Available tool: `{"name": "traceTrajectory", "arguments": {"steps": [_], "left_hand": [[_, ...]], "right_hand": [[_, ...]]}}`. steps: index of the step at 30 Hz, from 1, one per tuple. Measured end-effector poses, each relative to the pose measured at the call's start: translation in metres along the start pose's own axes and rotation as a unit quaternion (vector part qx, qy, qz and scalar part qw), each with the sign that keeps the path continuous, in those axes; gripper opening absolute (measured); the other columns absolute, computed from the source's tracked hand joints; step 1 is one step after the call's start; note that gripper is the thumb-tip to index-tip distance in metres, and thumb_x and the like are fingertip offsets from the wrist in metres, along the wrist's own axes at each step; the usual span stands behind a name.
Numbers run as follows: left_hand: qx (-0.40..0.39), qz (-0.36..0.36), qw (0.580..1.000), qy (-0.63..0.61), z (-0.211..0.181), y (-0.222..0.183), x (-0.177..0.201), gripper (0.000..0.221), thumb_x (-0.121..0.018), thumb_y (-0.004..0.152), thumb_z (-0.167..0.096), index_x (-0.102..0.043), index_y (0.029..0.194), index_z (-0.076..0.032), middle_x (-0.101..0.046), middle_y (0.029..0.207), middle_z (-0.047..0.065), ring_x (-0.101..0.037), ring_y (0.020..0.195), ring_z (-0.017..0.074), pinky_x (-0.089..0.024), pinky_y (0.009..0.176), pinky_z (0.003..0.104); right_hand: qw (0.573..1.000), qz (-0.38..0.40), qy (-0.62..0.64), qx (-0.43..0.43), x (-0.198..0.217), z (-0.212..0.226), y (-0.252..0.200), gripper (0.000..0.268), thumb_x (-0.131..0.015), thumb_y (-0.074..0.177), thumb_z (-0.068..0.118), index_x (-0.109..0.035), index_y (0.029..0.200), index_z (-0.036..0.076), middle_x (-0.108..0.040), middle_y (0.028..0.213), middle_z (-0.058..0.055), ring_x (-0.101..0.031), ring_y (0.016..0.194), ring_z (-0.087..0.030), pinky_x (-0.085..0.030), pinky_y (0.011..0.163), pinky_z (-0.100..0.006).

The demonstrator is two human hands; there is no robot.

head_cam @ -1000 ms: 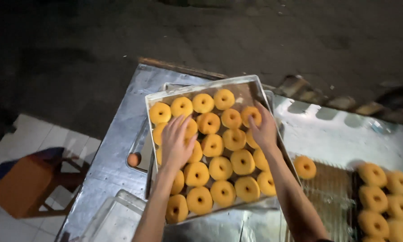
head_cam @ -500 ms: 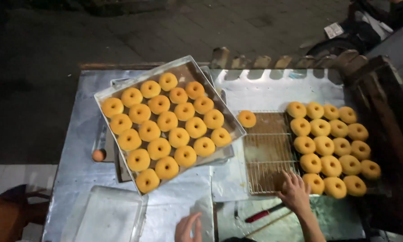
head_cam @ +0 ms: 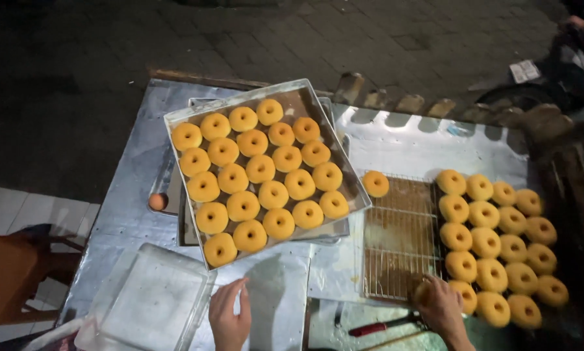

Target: Organizing fried donuts on a tray and flipping donuts in a fryer using a wooden stick.

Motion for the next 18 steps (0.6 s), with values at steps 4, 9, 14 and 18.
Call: {"name": "traceTrajectory", "arguments": {"steps": [4,9,14,18], "left_hand": [[0.056,0.009,0.998,0.027,0.026,-0.016,-0.017,0.02,-0.06,0.096,-0.015,-0.078,0.105,-0.014,-0.08,0.104,-0.001,-0.075,0.09,0.0177,-0.056,0.082,0.033],[0.134,0.047,0.989,0.05,0.045,-0.002,-0.037,0.022,-0.059,0.094,-0.016,-0.079,0.103,-0.019,-0.082,0.101,-0.004,-0.076,0.093,0.0165,-0.057,0.084,0.033],[0.055,-0.049,0.995,0.065,0.1,-0.021,-0.061,0.02,-0.063,0.09,-0.019,-0.079,0.1,-0.025,-0.08,0.096,-0.012,-0.075,0.082,0.009,-0.055,0.079,0.026],[0.195,0.068,0.971,0.117,0.173,-0.069,-0.089,0.026,-0.064,0.088,-0.021,-0.082,0.105,-0.029,-0.081,0.103,-0.014,-0.075,0.094,0.0092,-0.058,0.083,0.029]], "right_hand": [[0.73,-0.077,0.673,-0.094,-0.003,-0.037,0.048,0.066,-0.069,0.088,0.01,-0.047,0.15,0.01,-0.062,0.124,-0.022,-0.061,0.109,-0.029,-0.05,0.092,-0.044],[0.359,-0.041,0.932,0.027,0.105,0.077,0.139,0.08,-0.07,0.086,0.071,-0.06,0.148,0.021,-0.063,0.143,-0.015,-0.058,0.126,-0.038,-0.043,0.098,-0.061],[0.526,0.068,0.838,0.128,0.201,0.274,0.277,0.058,-0.053,0.093,0.03,-0.049,0.148,0.015,-0.058,0.149,-0.013,-0.061,0.12,-0.032,-0.049,0.091,-0.041],[0.81,0.007,0.531,0.248,0.281,0.417,0.334,0.044,-0.061,0.092,0.023,-0.062,0.135,0.014,-0.063,0.137,-0.005,-0.059,0.122,-0.019,-0.049,0.1,-0.034]]}}
Point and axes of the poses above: each hand's wrist, its own y-axis towards the middle knuckle, its own x-axis out of the back of the hand, z = x × y, the point moved 10 cm from there along y, towards the middle knuckle
